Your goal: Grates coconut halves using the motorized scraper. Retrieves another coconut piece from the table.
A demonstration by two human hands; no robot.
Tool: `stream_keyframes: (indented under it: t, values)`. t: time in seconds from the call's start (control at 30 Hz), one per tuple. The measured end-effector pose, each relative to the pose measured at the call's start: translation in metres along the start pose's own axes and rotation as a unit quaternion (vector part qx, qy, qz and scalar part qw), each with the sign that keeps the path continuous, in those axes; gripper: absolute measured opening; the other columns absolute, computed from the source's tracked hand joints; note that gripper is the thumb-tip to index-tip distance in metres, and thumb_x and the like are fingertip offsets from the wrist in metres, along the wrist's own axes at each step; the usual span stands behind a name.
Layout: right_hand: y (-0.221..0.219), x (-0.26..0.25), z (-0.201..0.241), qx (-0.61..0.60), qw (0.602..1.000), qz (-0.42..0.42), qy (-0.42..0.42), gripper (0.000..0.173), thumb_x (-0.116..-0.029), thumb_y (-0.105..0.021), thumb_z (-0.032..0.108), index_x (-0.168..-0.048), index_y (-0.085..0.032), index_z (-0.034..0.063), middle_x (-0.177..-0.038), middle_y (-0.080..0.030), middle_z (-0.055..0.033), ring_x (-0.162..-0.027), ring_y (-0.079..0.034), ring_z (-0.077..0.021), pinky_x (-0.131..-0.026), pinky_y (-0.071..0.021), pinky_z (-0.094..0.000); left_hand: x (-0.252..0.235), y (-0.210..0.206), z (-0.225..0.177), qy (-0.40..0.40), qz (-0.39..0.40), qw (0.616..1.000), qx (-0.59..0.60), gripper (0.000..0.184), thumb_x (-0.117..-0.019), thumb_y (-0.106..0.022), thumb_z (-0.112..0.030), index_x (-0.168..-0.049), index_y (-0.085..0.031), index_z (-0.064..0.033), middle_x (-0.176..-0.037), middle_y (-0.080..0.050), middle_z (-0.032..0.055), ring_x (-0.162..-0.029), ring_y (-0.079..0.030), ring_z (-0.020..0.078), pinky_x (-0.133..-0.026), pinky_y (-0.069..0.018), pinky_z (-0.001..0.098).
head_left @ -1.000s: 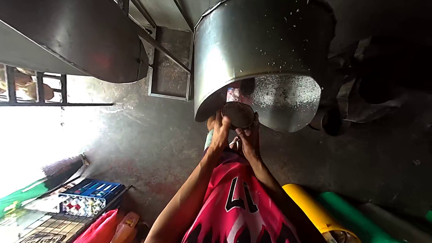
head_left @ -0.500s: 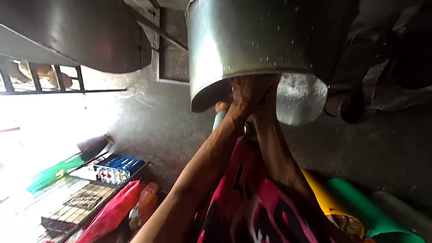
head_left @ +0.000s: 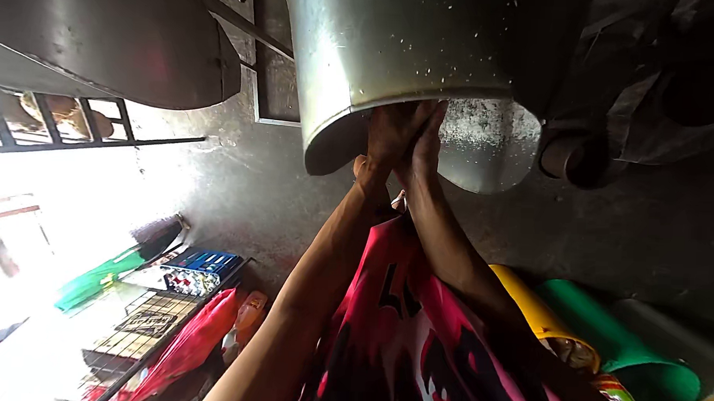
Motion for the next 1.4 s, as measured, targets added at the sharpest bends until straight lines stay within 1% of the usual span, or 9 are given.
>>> stream_keyframes:
  t: [0.17, 0.27, 0.33, 0.43, 0.5, 0.57, 0.73, 1.0, 1.4]
  values:
    - [0.029, 0.001, -0.004, 0.132, 0.987, 0.001, 0.086, 0.047, -0.1067, -0.049, 0.044, -0.136, -0.048, 0.0078, -0.122, -0.061, -0.0097, -0.113, -0.062, -0.0186, -0.098, -0.0550, -0.0402, 0.016, -0.011, 0.029, 0.022, 0.070, 0.970, 0.234, 0.091, -0.0888, -0.076, -0.044, -0.150, -0.029, 0.0038, -0.132, -0.059, 0.0160, -0.118, -0.062, 0.0156, -0.103, -0.0533, 0.0359]
    - [0.059, 0.034, -0.004, 0.388, 0.909, 0.094, 0.122, 0.093, -0.0954, -0.070, 0.039, -0.164, -0.011, 0.0171, -0.163, -0.034, -0.0087, -0.141, -0.045, -0.0199, -0.112, -0.0463, -0.0423, 0.062, 0.019, 0.025, 0.195, 0.125, 0.906, 0.354, 0.052, -0.1115, -0.030, -0.044, -0.155, -0.037, -0.0176, -0.142, -0.057, 0.0051, -0.123, -0.059, 0.0168, -0.104, -0.0510, 0.0397]
    - [0.074, 0.034, -0.015, 0.442, 0.880, 0.115, 0.135, 0.122, -0.0768, -0.087, 0.040, -0.164, -0.007, 0.0121, -0.165, -0.028, -0.0152, -0.142, -0.045, -0.0230, -0.111, -0.0492, -0.0408, 0.078, 0.019, 0.054, 0.232, 0.127, 0.863, 0.430, 0.077, -0.1003, -0.011, -0.073, -0.149, -0.048, -0.0266, -0.138, -0.062, -0.0007, -0.122, -0.060, 0.0165, -0.100, -0.0529, 0.0440]
    - [0.057, 0.032, -0.021, 0.332, 0.929, 0.115, 0.112, 0.114, -0.0767, -0.087, 0.037, -0.161, -0.016, 0.0084, -0.155, -0.041, -0.0145, -0.134, -0.053, -0.0202, -0.106, -0.0530, -0.0379, 0.071, 0.018, 0.079, 0.181, 0.109, 0.872, 0.442, 0.101, -0.0790, -0.056, -0.086, -0.148, -0.043, -0.0135, -0.124, -0.068, 0.0028, -0.110, -0.066, 0.0149, -0.094, -0.0578, 0.0395]
    - [0.033, 0.030, -0.015, 0.197, 0.973, 0.100, 0.070, 0.075, -0.0882, -0.078, 0.031, -0.150, -0.040, 0.0117, -0.135, -0.059, -0.0084, -0.118, -0.062, -0.0180, -0.099, -0.0565, -0.0406, 0.060, 0.028, 0.057, 0.135, 0.105, 0.914, 0.369, 0.092, -0.0772, -0.075, -0.071, -0.143, -0.045, -0.0133, -0.111, -0.069, -0.0023, -0.095, -0.068, 0.0085, -0.084, -0.0597, 0.0322]
    - [0.009, 0.027, 0.001, 0.113, 0.990, 0.074, 0.030, 0.041, -0.0998, -0.063, 0.038, -0.132, -0.055, 0.0136, -0.114, -0.067, -0.0021, -0.103, -0.066, -0.0133, -0.091, -0.0580, -0.0364, 0.048, 0.031, 0.018, 0.109, 0.121, 0.941, 0.296, 0.065, -0.0904, -0.075, -0.046, -0.141, -0.049, -0.0145, -0.112, -0.069, -0.0011, -0.096, -0.068, 0.0087, -0.085, -0.0592, 0.0329]
    - [0.001, 0.018, 0.023, -0.017, 1.000, 0.001, -0.002, 0.037, -0.1048, -0.051, 0.048, -0.121, -0.059, 0.0152, -0.106, -0.067, -0.0010, -0.100, -0.067, -0.0128, -0.091, -0.0578, -0.0350, 0.012, 0.005, -0.024, -0.005, 0.149, 0.953, 0.263, 0.027, -0.0989, -0.067, -0.024, -0.117, -0.065, -0.0049, -0.096, -0.072, 0.0047, -0.088, -0.070, 0.0119, -0.084, -0.0595, 0.0339]
    - [0.020, 0.003, 0.018, 0.044, 0.999, 0.004, 0.024, 0.040, -0.1062, -0.051, 0.043, -0.126, -0.059, 0.0097, -0.111, -0.068, -0.0055, -0.103, -0.067, -0.0162, -0.092, -0.0582, -0.0375, 0.007, -0.013, 0.002, -0.003, 0.119, 0.944, 0.307, 0.086, -0.0912, -0.075, -0.032, -0.151, -0.025, 0.0028, -0.128, -0.060, 0.0144, -0.114, -0.063, 0.0143, -0.102, -0.0542, 0.0349]
    - [0.008, 0.005, 0.042, 0.139, 0.990, -0.022, 0.020, 0.038, -0.1026, -0.061, 0.037, -0.127, -0.057, 0.0084, -0.106, -0.067, -0.0073, -0.093, -0.067, -0.0178, -0.081, -0.0600, -0.0367, 0.010, -0.021, 0.001, 0.063, 0.106, 0.938, 0.324, 0.081, -0.0980, -0.068, -0.032, -0.155, -0.019, -0.0011, -0.131, -0.060, 0.0144, -0.112, -0.065, 0.0157, -0.098, -0.0566, 0.0358]
Point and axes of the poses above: each hand's wrist, its own x-axis away from the middle knuckle, its own y-axis out of the back of the hand, z = x × y, the point moved 8 cm from there along -x, towards the middle knuckle
